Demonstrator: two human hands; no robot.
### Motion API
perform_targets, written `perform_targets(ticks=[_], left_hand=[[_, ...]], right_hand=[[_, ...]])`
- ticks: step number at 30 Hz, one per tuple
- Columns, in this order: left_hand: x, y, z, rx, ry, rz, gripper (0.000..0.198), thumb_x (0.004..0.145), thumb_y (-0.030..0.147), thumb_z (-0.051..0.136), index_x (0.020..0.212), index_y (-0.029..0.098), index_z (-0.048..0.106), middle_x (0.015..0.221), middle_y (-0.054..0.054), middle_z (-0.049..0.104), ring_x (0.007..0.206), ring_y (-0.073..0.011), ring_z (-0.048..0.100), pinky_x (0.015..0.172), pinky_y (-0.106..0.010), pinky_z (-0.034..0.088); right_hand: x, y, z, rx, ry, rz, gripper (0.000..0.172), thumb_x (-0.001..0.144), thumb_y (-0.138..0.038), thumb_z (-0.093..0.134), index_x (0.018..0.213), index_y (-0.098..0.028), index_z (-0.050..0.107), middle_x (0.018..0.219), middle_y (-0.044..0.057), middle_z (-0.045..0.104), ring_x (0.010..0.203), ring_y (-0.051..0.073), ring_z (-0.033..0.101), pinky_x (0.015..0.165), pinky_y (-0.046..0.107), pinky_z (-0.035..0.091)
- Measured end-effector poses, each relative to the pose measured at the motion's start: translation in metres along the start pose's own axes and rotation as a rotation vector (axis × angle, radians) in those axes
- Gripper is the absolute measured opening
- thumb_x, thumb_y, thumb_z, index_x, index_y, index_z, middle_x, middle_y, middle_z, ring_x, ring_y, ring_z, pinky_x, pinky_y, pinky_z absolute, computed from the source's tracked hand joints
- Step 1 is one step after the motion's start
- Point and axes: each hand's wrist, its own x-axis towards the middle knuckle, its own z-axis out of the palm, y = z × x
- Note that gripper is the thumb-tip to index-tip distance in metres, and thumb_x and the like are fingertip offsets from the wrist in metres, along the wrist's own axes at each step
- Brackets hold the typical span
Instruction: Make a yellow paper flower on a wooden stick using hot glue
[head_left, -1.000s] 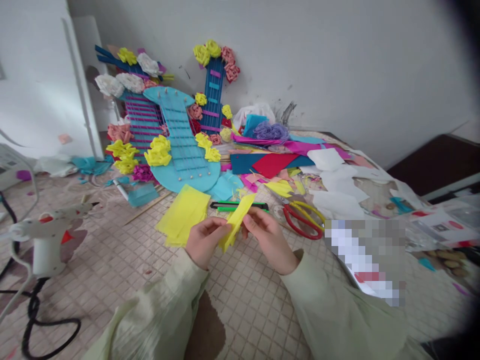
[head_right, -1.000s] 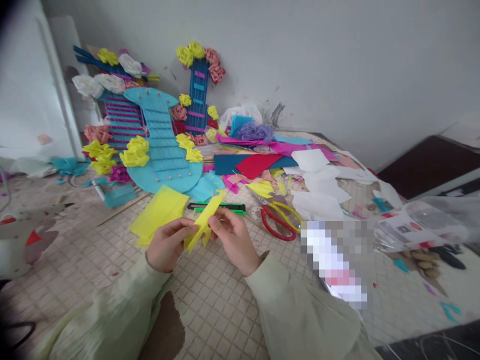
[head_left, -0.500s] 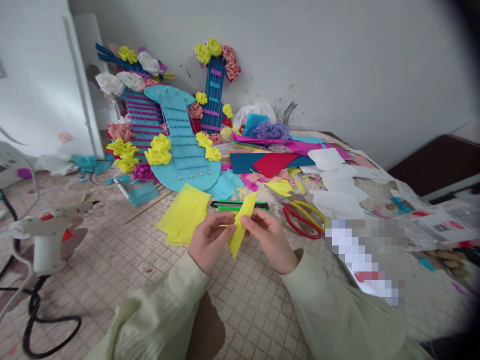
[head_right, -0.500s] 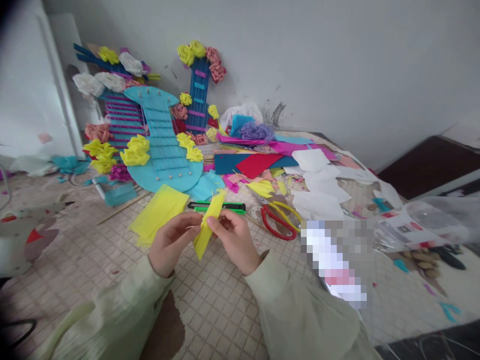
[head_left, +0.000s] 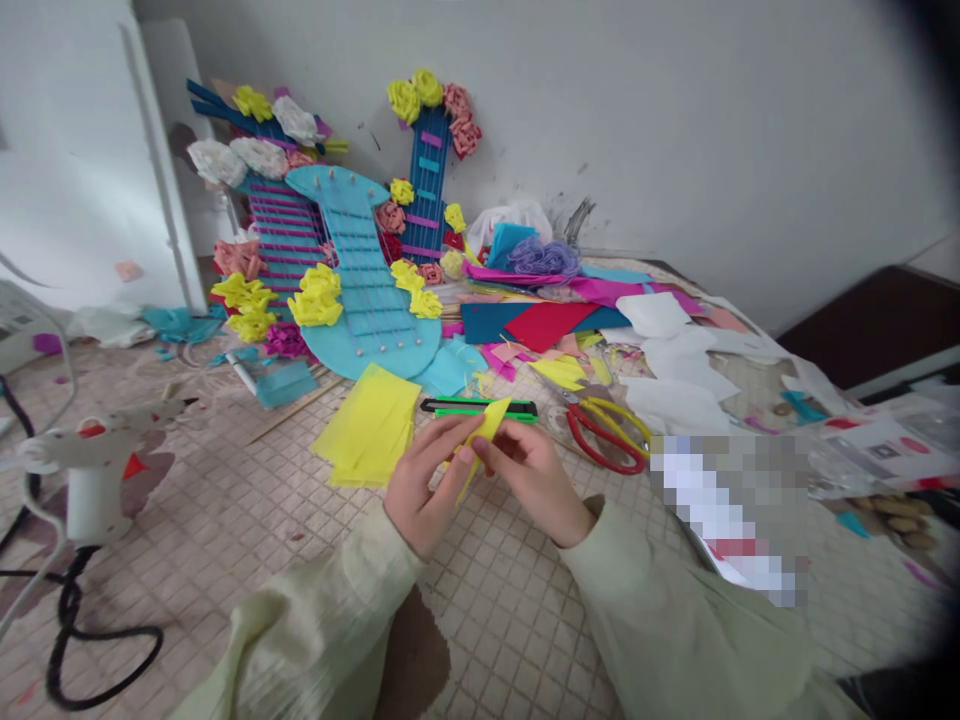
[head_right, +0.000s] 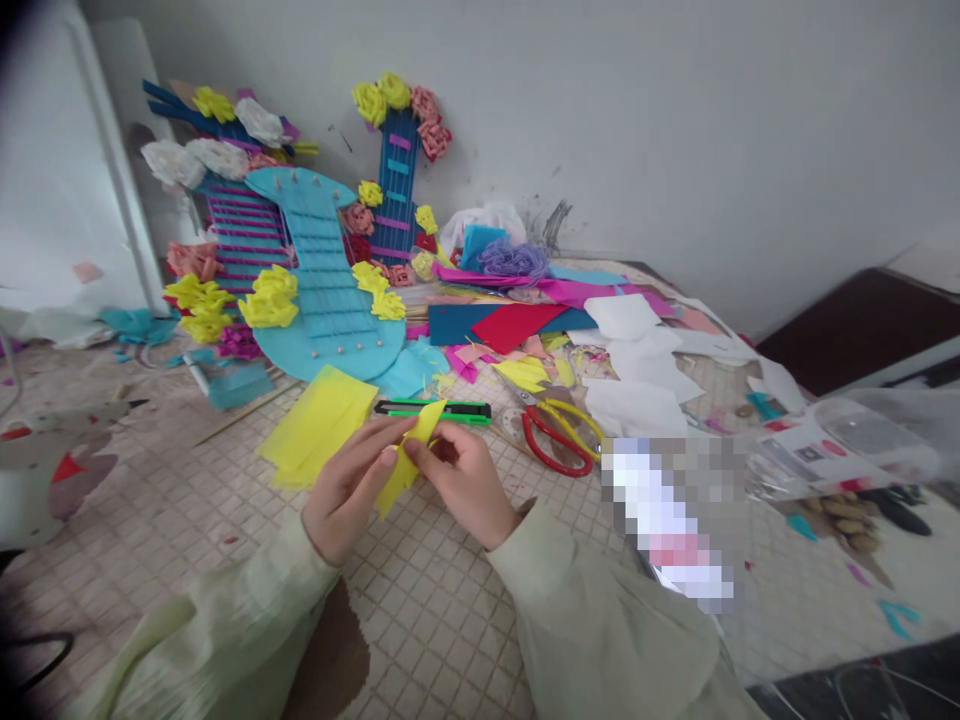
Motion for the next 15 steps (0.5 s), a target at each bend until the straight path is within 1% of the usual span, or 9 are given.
perform_targets(ticks=[4,6,10,13,15], left_hand=[[0.0003,0.0013,-0.0001,-0.027,-0.031,-0.003,0.031,0.08,0.019,0.041,0.108,0.019,0.055,0.108,-0.008,0.053,0.104,-0.0189,0.045,0.091,-0.034,0.035],[-0.0001,0.0017,-0.0004,-0.057,-0.027,-0.045,0.03,0.08,0.021,0.042,0.108,0.02,0.054,0.109,-0.008,0.053,0.103,-0.0195,0.046,0.087,-0.034,0.038],[-0.0014,-0.0001,-0.0003,-0.076,-0.003,-0.159,0.038,0.075,0.023,0.051,0.112,0.022,0.047,0.108,-0.008,0.054,0.095,-0.0189,0.052,0.077,-0.031,0.045],[-0.0017,-0.0037,0.0007,-0.075,0.025,-0.149,0.039,0.072,0.022,0.054,0.111,0.02,0.048,0.106,-0.007,0.056,0.097,-0.0187,0.052,0.081,-0.03,0.044],[-0.0017,-0.0062,0.0013,-0.069,0.035,-0.139,0.037,0.072,0.022,0.054,0.109,0.02,0.05,0.108,-0.007,0.056,0.099,-0.019,0.052,0.083,-0.029,0.043]], right_hand=[[0.0001,0.0006,-0.0002,-0.008,0.003,0.02,0.017,0.068,-0.032,0.059,0.074,-0.016,0.055,0.059,-0.003,0.05,0.053,0.009,0.046,0.049,0.021,0.037],[-0.0001,-0.0016,-0.0001,0.005,0.017,0.037,0.017,0.069,-0.033,0.058,0.074,-0.016,0.056,0.059,-0.002,0.051,0.054,0.009,0.047,0.049,0.022,0.038],[0.001,-0.0056,-0.0011,0.08,0.113,0.072,0.018,0.07,-0.034,0.057,0.073,-0.016,0.056,0.062,-0.002,0.053,0.055,0.009,0.047,0.051,0.022,0.039],[0.0034,-0.004,-0.0034,0.166,0.202,0.056,0.018,0.069,-0.034,0.058,0.071,-0.016,0.056,0.059,-0.002,0.05,0.054,0.009,0.045,0.051,0.022,0.038],[0.0049,-0.0017,-0.0049,0.228,0.234,0.035,0.018,0.069,-0.033,0.058,0.071,-0.016,0.056,0.058,-0.002,0.048,0.053,0.009,0.044,0.051,0.023,0.037]])
